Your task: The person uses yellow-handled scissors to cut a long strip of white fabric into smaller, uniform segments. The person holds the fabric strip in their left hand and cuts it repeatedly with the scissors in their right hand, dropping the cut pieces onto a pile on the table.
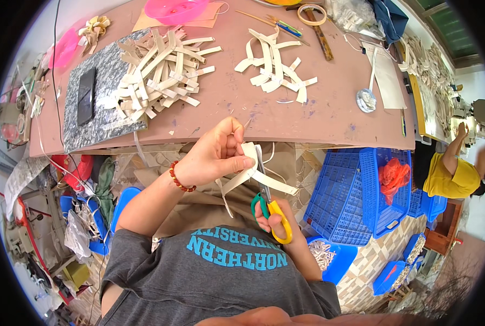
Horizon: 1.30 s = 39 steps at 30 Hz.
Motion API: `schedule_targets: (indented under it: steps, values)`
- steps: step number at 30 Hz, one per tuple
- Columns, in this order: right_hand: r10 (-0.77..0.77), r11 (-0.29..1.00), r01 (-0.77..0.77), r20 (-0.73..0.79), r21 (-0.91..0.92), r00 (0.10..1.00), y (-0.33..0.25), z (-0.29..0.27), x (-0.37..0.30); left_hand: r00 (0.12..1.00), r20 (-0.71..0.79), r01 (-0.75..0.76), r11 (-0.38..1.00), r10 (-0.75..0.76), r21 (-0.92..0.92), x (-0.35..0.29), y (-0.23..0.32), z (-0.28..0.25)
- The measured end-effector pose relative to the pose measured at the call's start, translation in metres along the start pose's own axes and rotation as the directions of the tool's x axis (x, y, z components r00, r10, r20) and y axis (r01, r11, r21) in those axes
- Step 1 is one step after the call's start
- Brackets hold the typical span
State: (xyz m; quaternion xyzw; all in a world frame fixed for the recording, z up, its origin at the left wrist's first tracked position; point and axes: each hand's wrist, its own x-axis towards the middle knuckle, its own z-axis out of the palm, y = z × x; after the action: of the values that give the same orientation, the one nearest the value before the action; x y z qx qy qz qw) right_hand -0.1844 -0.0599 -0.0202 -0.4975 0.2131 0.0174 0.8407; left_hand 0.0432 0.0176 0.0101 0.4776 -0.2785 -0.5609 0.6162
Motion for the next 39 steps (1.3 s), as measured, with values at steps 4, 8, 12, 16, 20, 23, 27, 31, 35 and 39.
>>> schedule_targets:
  steps: [4, 8, 12, 16, 20, 23, 27, 31, 35, 39]
  values:
    - [0.025, 0.999, -0.025, 0.000, 0.024, 1.000, 0.002, -0.001, -0.001, 1.000, 0.008, 0.007, 1.000, -0.007, 0.008, 0.000, 0.004, 0.001]
    - [0.006, 0.999, -0.006, 0.009, 0.036, 1.000, 0.001, 0.001, 0.000, 0.999, 0.023, 0.046, 0.999, -0.046, 0.023, -0.002, 0.007, -0.003]
    - [-0.038, 0.999, 0.038, 0.005, 0.035, 0.999, 0.008, 0.001, 0.001, 0.997, 0.032, 0.065, 0.998, -0.065, 0.019, -0.003, 0.009, -0.005]
    - [-0.020, 0.998, 0.021, -0.016, 0.052, 1.000, 0.009, 0.003, -0.001, 0.997, 0.043, 0.070, 0.997, -0.071, 0.018, -0.002, 0.007, -0.002]
    - [-0.003, 0.998, 0.008, -0.086, 0.063, 0.996, -0.003, 0.013, -0.002, 0.998, 0.053, 0.043, 0.993, -0.038, -0.106, -0.001, 0.001, -0.003]
    - [-0.019, 0.999, 0.023, -0.103, 0.031, 0.995, 0.001, 0.009, -0.001, 0.991, 0.114, -0.014, 0.888, 0.074, -0.459, 0.002, -0.013, -0.009]
    - [-0.067, 0.996, 0.076, -0.161, 0.054, 0.985, 0.009, 0.002, 0.000, 0.979, 0.140, 0.057, 0.455, 0.151, -0.889, 0.003, -0.024, -0.019]
    - [-0.086, 0.994, 0.096, -0.199, 0.042, 0.976, 0.010, -0.001, -0.002, 0.983, 0.074, 0.032, 0.238, 0.170, -0.971, 0.002, -0.026, -0.022]
    - [-0.115, 0.993, 0.118, -0.215, 0.001, 0.970, 0.008, -0.002, 0.001, 0.997, -0.035, -0.046, 0.165, 0.070, -0.985, 0.000, -0.025, -0.027]
    - [-0.121, 0.992, 0.126, -0.237, 0.004, 0.964, 0.014, -0.004, 0.000, 0.986, -0.164, -0.162, 0.171, 0.002, -0.972, 0.004, -0.019, -0.031]
